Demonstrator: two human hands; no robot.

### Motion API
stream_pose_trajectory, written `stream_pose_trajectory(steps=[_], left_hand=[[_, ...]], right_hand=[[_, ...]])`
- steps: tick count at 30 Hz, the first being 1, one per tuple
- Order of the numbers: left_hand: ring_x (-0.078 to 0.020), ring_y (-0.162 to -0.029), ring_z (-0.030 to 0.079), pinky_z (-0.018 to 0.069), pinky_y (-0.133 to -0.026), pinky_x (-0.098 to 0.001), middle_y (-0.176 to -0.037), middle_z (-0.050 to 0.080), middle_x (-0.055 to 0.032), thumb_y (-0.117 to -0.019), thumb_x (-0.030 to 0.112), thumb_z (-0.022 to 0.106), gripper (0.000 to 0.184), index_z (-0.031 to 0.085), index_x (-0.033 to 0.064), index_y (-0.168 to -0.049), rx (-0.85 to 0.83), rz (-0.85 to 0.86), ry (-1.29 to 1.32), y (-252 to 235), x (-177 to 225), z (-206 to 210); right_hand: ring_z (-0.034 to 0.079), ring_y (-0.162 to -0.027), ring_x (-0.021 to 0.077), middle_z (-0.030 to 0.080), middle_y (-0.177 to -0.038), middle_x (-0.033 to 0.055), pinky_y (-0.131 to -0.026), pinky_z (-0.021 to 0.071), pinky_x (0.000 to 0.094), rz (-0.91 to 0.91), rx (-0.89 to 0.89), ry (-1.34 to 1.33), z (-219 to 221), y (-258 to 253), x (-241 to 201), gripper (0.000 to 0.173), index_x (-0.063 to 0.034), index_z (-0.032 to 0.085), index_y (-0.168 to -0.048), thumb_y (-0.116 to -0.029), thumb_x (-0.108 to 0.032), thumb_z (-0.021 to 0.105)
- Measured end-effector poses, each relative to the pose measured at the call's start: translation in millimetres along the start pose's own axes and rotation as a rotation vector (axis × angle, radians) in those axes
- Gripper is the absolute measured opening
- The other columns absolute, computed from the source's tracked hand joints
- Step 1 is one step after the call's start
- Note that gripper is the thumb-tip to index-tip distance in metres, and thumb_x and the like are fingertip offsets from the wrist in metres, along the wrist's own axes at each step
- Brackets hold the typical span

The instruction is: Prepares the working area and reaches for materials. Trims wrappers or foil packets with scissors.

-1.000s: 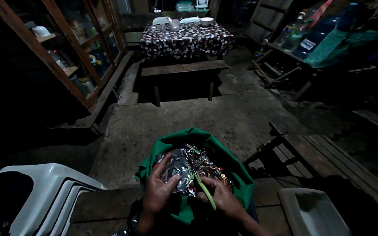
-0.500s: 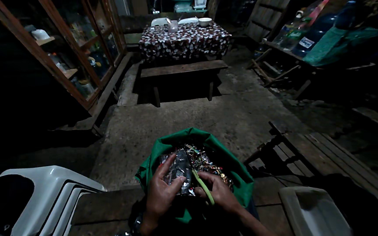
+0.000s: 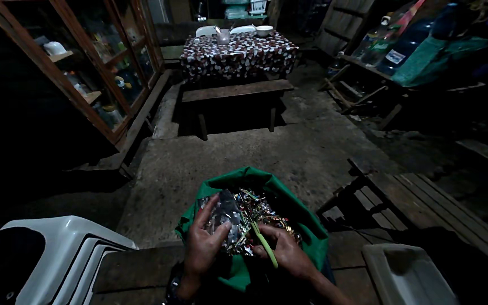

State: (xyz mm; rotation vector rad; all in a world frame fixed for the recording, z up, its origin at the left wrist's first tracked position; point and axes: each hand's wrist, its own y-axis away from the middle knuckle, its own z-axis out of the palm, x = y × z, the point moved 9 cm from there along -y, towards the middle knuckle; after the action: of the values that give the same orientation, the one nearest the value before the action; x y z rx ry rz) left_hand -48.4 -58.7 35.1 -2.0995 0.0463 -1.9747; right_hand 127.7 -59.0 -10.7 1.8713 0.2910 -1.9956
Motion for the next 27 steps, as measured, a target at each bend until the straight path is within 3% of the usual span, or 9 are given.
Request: stream_pose_trajectory(steps=[2,7,16,23,27], left_hand=[[-0.0074,-0.129,0.055,0.0459,-0.107,-0.0228,-0.145,0.055,-0.0162,-0.0803,-0.001,0.071,0.063,0.053,-0.0069,-0.141,0.052,-0.035,0.009,-8,-3,-5],[-0.0082,-0.132,0.053,0.0425,-0.109,-0.0228,-0.146,0.055,-0.0173,-0.0805,0.001,0.073,0.064,0.053,-0.0068,-0.141,0.016,-0.019,-0.030,-15,1,2],[-0.0074,-0.131,0.053,0.0437,-0.109,-0.0230,-0.144,0.056,-0.0144,-0.0792,0.003,0.074,0.064,0.056,-0.0035,-0.140,0.010,-0.027,-0.024,-9,-1,6],[-0.0074,-0.133,0.053,0.0426,-0.111,-0.0236,-0.145,0.057,-0.0154,-0.0797,0.004,0.075,0.063,0.056,-0.0055,-0.140,-0.051,0.002,-0.027,-1,2,15],[-0.0072,-0.132,0.053,0.0429,-0.110,-0.0226,-0.144,0.057,-0.0158,-0.0794,0.002,0.074,0.062,0.056,-0.0062,-0.139,-0.047,0.005,-0.012,0,1,15]], right_hand=[[0.056,-0.060,-0.0035,0.062,-0.075,-0.0127,-0.057,0.0491,0.0164,0.019,-0.036,0.019,4,5,5,0.045,-0.0078,0.066,-0.111,-0.0806,-0.038,0.079],[0.054,-0.057,-0.0029,0.059,-0.071,-0.0127,-0.055,0.0477,0.0164,0.052,-0.058,0.033,8,1,3,0.040,-0.0082,0.065,-0.109,-0.0810,-0.035,0.077],[0.056,-0.056,-0.0028,0.063,-0.069,-0.0119,-0.053,0.0481,0.0168,0.006,-0.012,-0.051,10,1,1,0.034,-0.0080,0.068,-0.105,-0.0800,-0.027,0.079],[0.058,-0.059,-0.0032,0.065,-0.073,-0.0121,-0.055,0.0499,0.0161,-0.020,0.005,-0.082,7,-3,-6,0.034,-0.0102,0.067,-0.102,-0.0802,-0.032,0.081],[0.058,-0.058,-0.0029,0.066,-0.071,-0.0112,-0.055,0.0500,0.0165,-0.017,0.030,-0.083,7,-1,-3,0.032,-0.0094,0.068,-0.103,-0.0799,-0.026,0.081]])
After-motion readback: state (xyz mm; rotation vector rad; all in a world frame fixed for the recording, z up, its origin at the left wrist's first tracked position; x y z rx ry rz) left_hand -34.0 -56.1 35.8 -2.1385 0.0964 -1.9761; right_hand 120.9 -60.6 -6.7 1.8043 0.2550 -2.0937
